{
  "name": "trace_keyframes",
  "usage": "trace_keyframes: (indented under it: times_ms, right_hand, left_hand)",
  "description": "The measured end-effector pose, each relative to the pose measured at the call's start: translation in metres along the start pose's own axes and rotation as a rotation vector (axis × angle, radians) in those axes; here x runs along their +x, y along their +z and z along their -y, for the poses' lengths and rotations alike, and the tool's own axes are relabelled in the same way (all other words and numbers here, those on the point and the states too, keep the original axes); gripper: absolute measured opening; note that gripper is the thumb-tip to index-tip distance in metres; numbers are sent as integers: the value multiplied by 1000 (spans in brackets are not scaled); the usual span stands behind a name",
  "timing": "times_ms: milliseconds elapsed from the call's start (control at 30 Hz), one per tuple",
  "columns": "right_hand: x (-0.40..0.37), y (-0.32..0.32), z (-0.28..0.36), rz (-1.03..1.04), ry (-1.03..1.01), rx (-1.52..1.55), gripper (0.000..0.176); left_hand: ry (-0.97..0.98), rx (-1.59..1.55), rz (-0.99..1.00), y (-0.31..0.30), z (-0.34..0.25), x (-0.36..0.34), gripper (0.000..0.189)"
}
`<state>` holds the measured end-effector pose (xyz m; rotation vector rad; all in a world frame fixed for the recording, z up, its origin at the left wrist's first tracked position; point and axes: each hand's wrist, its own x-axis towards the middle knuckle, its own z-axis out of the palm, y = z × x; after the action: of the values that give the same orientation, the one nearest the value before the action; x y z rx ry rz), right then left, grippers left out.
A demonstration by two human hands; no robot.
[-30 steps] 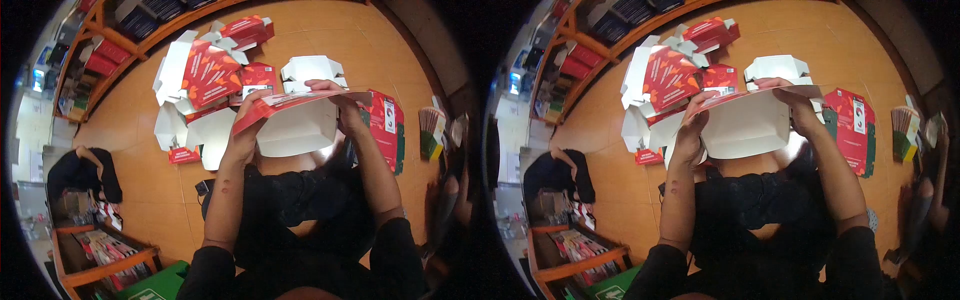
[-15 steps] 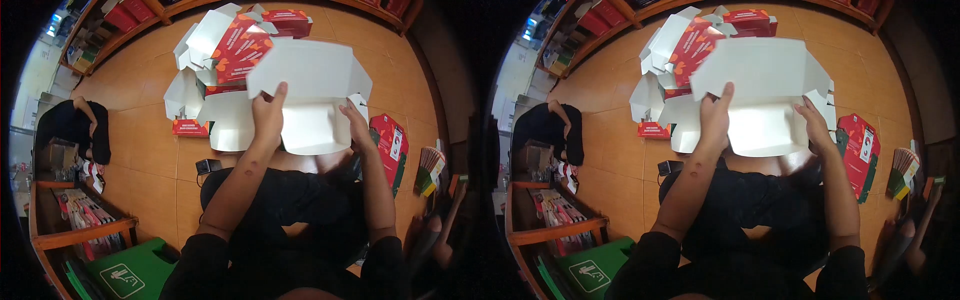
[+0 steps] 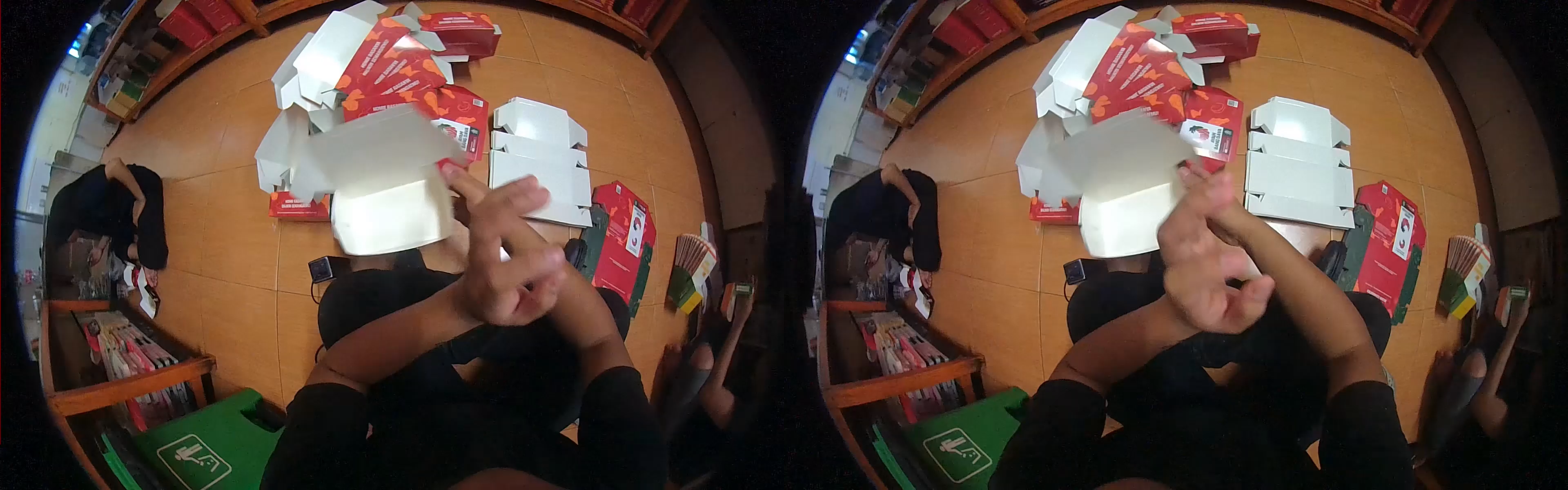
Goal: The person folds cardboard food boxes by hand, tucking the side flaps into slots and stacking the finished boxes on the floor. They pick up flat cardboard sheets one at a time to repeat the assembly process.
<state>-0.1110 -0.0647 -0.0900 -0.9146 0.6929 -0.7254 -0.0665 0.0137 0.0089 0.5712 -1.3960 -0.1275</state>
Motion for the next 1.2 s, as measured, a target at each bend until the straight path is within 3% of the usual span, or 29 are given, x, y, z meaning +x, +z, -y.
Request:
trace_keyframes:
  times_ms: [33,67,100,167,200,300,433,500,567,767,867,1200]
  right_hand:
    - [-21,10,14,47,-141,-29,52]
    - [-24,3,31,198,-269,-503,54]
    - [-16,-14,15,179,-273,-501,54]
    - [6,-65,-48,-93,-88,-605,57]
    - [4,-97,-51,-23,-202,-1064,60]
    - [-19,-143,-31,-1,-192,-1466,66]
    - [5,-201,-61,65,-208,-1579,68]
    - [11,-193,-62,-35,-189,-1605,60]
    - [17,-193,-59,-92,-45,-1719,56]
    - [37,-225,-60,55,-86,-1562,54]
    - [18,-191,-43,-61,-57,-1680,56]
    - [32,-207,-42,-17,-31,-1602,56]
  left_hand:
    - [2,-11,8,-1,3,2,33]
    - [-27,12,-21,-3,4,4,33]
    - [-58,33,-51,-6,6,6,34]
    - [-35,41,-2,-17,11,14,36]
    - [-61,11,-48,-20,14,17,36]
    - [-118,-144,-251,-27,34,28,33]
    - [-351,-71,-334,-41,32,39,26]
    - [-423,-100,-367,-45,33,41,24]
    - [-432,-92,-374,-47,37,40,22]
    - [-483,-132,-369,-46,44,33,17]
    - [-490,-152,-344,-45,44,32,16]
    - [-519,-151,-335,-41,46,31,16]
